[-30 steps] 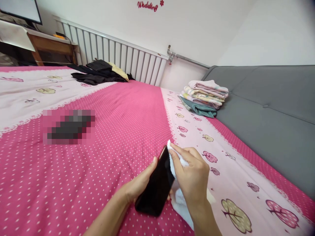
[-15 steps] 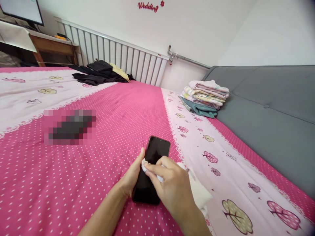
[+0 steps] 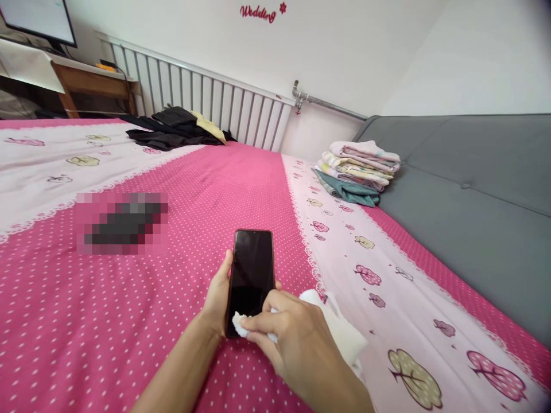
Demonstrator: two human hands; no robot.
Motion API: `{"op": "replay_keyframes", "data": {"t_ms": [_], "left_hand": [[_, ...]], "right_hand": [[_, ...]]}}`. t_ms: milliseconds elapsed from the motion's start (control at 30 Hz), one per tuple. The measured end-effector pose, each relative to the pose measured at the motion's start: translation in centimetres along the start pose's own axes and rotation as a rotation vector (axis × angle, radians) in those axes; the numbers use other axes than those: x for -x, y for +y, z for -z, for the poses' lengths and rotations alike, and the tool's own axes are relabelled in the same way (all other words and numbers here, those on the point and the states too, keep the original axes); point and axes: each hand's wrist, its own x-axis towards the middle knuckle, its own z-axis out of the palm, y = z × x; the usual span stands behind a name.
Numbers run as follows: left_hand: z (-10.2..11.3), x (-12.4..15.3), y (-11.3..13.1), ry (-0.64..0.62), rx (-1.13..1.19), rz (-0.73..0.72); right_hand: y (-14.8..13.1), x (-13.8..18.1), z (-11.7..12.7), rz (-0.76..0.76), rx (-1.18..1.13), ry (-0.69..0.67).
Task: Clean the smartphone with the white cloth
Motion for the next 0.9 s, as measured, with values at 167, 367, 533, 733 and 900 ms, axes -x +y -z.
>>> {"op": "replay_keyframes", "data": {"t_ms": [167, 367, 533, 733, 900], "left_hand": [[0.1, 0.1, 0.2, -0.059, 0.037, 0.016], [-0.2, 0.1, -0.2, 0.008, 0.080, 0.072], [0.0, 0.3, -0.7, -0.066, -0.054, 0.213], [0.1, 0.3, -1.1, -0.085, -0.155, 0.370], [0.2, 0.4, -1.4, -0.066, -0.181, 0.430]], "right_hand": [[0.9, -0.1, 0.9, -0.087, -0.033, 0.044], [2.1, -0.3, 0.9, -0.155, -0.006, 0.174], [3.1, -0.7, 1.1, -0.184, -0.004, 0.296], [3.7, -0.9, 1.6, -0.198, 0.047, 0.572], [4.0, -1.1, 1.6, -0.187, 0.062, 0.661]]}}
